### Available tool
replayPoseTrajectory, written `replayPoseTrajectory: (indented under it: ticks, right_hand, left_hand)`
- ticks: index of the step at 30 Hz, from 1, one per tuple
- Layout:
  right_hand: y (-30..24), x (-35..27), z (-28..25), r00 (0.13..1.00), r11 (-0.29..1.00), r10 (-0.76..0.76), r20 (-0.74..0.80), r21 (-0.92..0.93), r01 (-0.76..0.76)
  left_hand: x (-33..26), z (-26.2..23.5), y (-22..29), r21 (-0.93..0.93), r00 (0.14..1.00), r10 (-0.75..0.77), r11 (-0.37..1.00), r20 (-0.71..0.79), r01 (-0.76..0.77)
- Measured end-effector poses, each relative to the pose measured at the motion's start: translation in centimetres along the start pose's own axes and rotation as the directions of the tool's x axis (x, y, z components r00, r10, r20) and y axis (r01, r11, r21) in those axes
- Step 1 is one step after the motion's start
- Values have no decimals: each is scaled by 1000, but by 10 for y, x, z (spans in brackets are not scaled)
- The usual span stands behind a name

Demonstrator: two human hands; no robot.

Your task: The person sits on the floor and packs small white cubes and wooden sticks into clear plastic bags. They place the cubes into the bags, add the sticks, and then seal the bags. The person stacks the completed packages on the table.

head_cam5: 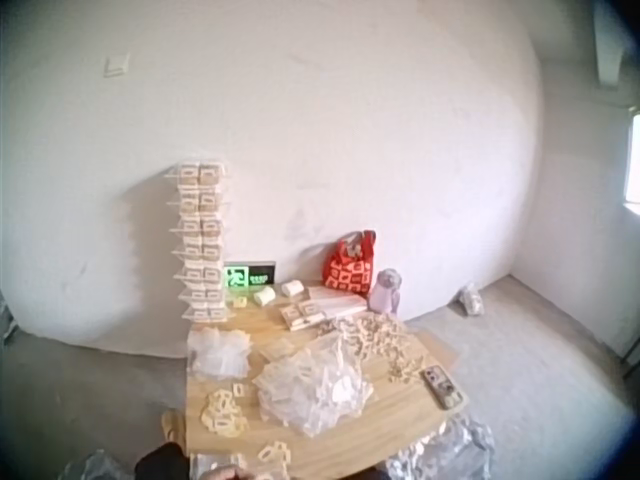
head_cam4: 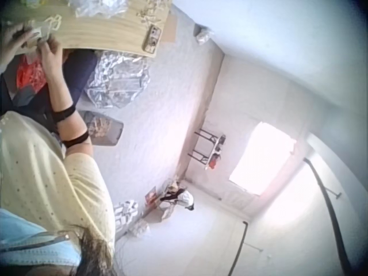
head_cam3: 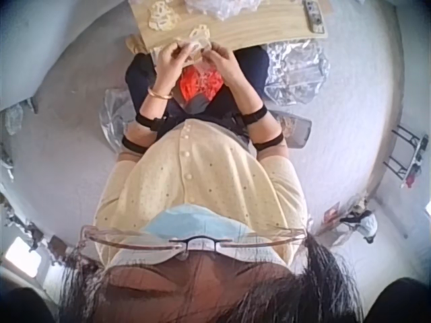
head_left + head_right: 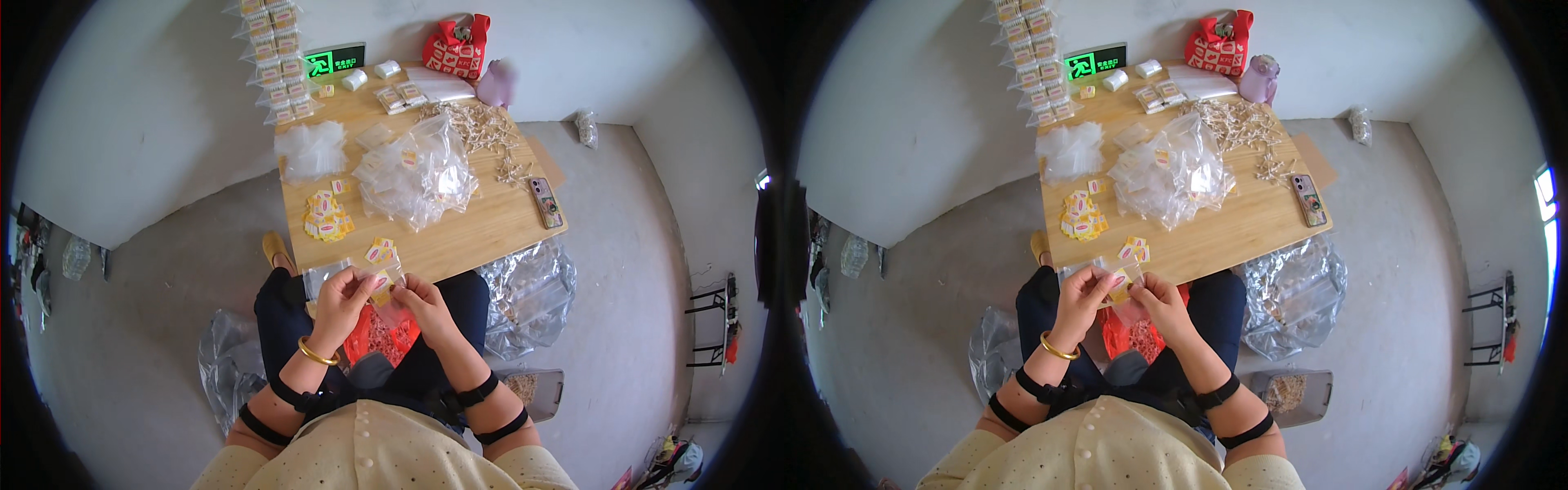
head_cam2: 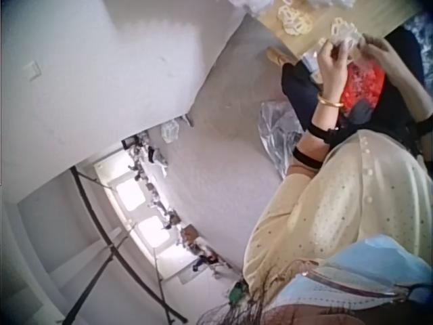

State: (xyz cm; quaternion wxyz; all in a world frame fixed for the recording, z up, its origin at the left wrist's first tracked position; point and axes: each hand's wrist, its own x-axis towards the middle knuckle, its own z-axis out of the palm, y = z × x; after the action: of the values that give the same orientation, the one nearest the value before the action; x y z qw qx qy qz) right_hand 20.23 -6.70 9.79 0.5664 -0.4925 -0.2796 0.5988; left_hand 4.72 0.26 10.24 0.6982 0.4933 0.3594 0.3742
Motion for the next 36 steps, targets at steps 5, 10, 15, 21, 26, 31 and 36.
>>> replayPoseTrajectory:
  ticks: [5,10,15,21,26,31,36]
  right_hand:
    - [0,-1,7,998,999,-45,-46,-28,44]
    - [9,1,9,982,991,-136,-133,-36,132]
    - [17,-2,21,963,981,-188,-191,-85,175]
    - [7,-8,19,959,978,-206,-196,-62,197]
    - [-21,-5,-8,924,867,-356,-141,-419,270]
    - [-56,-2,-4,812,393,-542,217,-789,473]
    - [-50,-4,2,870,411,-434,234,-808,422]
  left_hand:
    - [-4,-1,3,98,998,-34,995,46,29]
    - [-11,-2,-1,121,994,-86,990,72,77]
    - [-12,5,-2,8,995,-75,997,59,74]
    - [-13,1,-3,220,994,16,975,109,-40]
    - [-2,-13,3,455,970,162,860,184,-230]
    - [-4,-14,31,798,942,48,519,331,-307]
    - [-6,-19,21,591,958,97,769,269,-243]
